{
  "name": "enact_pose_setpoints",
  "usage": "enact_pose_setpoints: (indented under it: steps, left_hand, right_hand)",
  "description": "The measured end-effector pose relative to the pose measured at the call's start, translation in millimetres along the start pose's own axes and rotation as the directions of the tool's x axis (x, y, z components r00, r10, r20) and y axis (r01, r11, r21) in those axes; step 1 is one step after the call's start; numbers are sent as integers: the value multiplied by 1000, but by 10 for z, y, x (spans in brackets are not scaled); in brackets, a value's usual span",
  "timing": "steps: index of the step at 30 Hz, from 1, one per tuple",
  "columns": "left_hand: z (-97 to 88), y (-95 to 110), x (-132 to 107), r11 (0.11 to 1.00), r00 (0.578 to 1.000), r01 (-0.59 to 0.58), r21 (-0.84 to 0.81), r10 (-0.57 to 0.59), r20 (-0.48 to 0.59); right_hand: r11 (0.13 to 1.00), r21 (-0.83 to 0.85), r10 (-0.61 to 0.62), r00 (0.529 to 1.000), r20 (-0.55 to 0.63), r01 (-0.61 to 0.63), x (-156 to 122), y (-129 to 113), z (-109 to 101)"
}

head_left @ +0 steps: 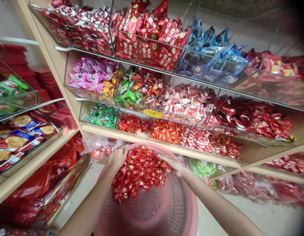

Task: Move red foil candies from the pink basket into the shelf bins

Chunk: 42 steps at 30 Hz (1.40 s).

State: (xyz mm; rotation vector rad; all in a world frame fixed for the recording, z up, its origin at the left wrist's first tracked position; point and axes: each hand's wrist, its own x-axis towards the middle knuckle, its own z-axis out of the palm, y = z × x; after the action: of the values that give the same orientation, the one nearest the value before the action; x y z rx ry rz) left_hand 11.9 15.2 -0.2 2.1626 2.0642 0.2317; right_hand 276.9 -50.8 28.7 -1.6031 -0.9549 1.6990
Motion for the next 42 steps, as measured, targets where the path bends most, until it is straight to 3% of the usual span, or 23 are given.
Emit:
enact_pose_setpoints:
  steps: [4, 11, 16, 22, 27, 37, 42]
  left_hand:
    - [7, 5, -3, 1000, 1000, 4, -2, -4, 5]
    - [4, 6, -14, 1000, 1000, 2, -5, -2, 13]
    - [9, 6, -17, 1000, 1000, 9, 1, -9, 11]
    - [18, 7, -9, 1000, 1000, 5, 3, -5, 3]
    - [3, 6, -9, 1000, 1000, 14, -5, -14, 27]
    - [23, 1, -2, 1000, 1000, 5, 5, -5, 16]
    - [35, -6, 1, 1000, 1000, -3, 3, 3, 3]
  right_hand:
    - [981, 173, 92, 996, -15, -88, -32, 98, -157]
    - [964, 201, 181, 983, -16, -175, 31, 89, -107]
    - [995, 48, 83, 996, 27, -84, 201, 127, -103]
    - [991, -130, -9, 994, -110, -6, 315, 96, -29]
    - [981, -196, -12, 995, -104, -9, 362, 10, 4]
    - [924, -381, -102, 984, -144, 40, 453, -7, -9]
    - [878, -471, -142, 986, -90, 83, 477, -7, -49]
